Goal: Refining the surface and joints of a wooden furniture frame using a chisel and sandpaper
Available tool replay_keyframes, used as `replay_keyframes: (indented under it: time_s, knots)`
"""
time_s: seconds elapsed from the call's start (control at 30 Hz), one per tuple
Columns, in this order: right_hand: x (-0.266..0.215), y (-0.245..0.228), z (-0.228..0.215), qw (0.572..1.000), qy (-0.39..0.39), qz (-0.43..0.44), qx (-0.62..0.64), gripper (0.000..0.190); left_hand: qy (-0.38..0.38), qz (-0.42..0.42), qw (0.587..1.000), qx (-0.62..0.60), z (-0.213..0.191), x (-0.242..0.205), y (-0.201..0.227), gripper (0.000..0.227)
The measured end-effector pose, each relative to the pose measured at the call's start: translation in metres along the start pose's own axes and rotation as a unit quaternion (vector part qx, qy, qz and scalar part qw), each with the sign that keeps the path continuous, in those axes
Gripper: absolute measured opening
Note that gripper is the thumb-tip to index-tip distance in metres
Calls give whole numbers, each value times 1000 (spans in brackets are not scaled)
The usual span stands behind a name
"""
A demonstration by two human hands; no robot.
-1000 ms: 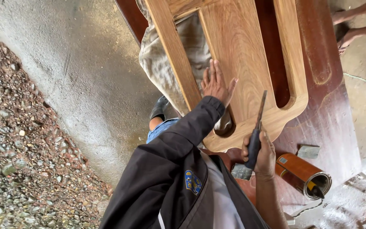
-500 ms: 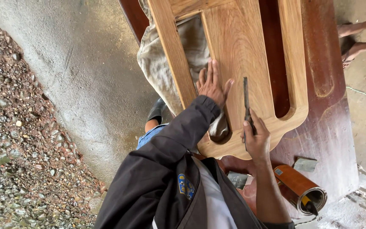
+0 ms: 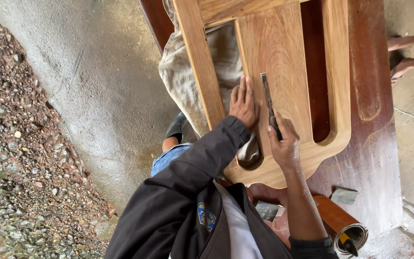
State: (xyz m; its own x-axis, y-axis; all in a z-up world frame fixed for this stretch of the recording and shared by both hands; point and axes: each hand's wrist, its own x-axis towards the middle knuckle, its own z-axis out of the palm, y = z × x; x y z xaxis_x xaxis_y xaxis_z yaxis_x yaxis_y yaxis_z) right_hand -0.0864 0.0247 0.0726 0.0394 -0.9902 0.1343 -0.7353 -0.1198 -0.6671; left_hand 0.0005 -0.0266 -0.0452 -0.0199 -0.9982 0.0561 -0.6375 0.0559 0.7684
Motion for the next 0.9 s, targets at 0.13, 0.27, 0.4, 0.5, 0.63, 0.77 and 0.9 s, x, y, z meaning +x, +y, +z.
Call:
replay_keyframes:
  time_s: [0.13, 0.27, 0.4, 0.5, 0.63, 0.77, 0.9]
  knots:
    - [3, 2, 2, 1000, 2, 13, -10, 38, -11, -15, 999, 41, -3, 19, 0, 68]
    - [7, -5, 0, 1000, 11, 6, -14, 37, 41, 1, 999, -5, 8, 25, -9, 63]
    - [9, 7, 8, 1000, 13, -17, -5, 35, 59, -16, 985, -164, 2, 10, -10, 49]
    - [12, 6, 12, 1000, 8, -15, -1, 32, 30, -125, 962, -239, -6, 15, -10, 41]
    - [16, 7, 16, 1000, -2, -16, 10, 32, 34, -195, 935, -295, -10, 23, -7, 39]
    - [17, 11, 17, 1000, -6, -21, -3, 32, 154, -250, 856, -426, -10, 33, 0, 22]
    - [22, 15, 19, 1000, -5, -19, 4, 31, 184, -285, 805, -487, 3, 43, 3, 15]
